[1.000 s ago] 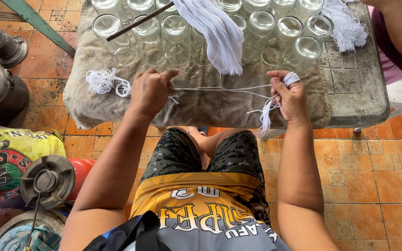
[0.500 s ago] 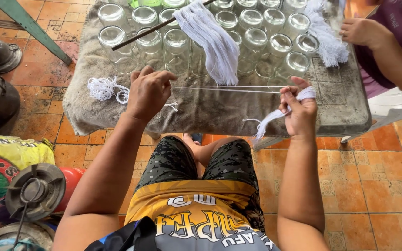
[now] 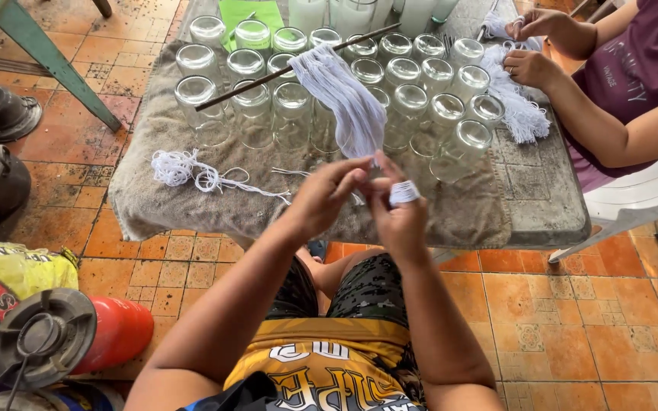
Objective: Untangling and organizing bundles of white candle wicks on a table with glass jars.
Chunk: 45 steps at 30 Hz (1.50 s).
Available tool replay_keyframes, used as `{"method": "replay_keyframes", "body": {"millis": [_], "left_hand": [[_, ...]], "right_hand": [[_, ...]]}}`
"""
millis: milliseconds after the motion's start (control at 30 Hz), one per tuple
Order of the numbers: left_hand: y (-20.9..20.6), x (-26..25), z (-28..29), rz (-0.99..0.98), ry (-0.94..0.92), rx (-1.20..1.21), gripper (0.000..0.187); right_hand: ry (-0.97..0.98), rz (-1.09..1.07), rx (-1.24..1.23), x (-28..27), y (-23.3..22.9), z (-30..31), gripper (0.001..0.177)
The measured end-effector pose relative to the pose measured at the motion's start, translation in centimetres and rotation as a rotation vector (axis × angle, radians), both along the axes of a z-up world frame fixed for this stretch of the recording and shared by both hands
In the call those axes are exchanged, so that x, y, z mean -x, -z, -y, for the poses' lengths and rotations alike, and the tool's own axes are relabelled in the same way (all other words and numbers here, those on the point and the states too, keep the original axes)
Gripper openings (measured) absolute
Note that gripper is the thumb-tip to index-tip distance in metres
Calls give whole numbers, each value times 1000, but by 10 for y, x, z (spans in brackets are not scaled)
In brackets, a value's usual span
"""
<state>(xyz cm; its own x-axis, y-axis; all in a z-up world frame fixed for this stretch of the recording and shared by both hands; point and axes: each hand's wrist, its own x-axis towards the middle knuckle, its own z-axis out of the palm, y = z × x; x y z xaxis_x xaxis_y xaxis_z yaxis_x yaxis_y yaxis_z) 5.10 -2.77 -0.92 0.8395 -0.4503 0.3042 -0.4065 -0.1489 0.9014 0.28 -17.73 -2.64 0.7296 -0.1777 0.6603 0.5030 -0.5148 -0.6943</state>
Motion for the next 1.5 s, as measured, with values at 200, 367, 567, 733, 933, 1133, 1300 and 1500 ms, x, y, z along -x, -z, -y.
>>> {"method": "replay_keyframes", "body": {"millis": [200, 367, 567, 733, 933, 1133, 1300, 1500], "left_hand": [[13, 8, 17, -424, 81, 510, 39], [13, 7, 3, -535, 2, 492, 22], [5, 9, 1, -299, 5, 432, 12], [3, 12, -3, -18, 134, 209, 7], [19, 9, -1, -74, -139, 283, 15], [-2, 22, -2, 228, -257, 288, 7], [-16, 32, -3, 565, -339, 8, 9], [11, 20, 5, -261, 21, 496, 11]], "right_hand": [[41, 145, -5, -6, -3, 2, 61], [-64, 153, -139, -5, 10, 3, 61], [-332, -271, -757, -7, 34, 6, 28], [-785, -747, -1055, -12, 60, 9, 29], [-524, -511, -1078, -4, 45, 3, 18], [-360, -171, -496, 9, 11, 2, 14], [-141, 60, 70, 11, -14, 4, 14], [-220, 49, -305, 1, 15, 0, 13]]}}
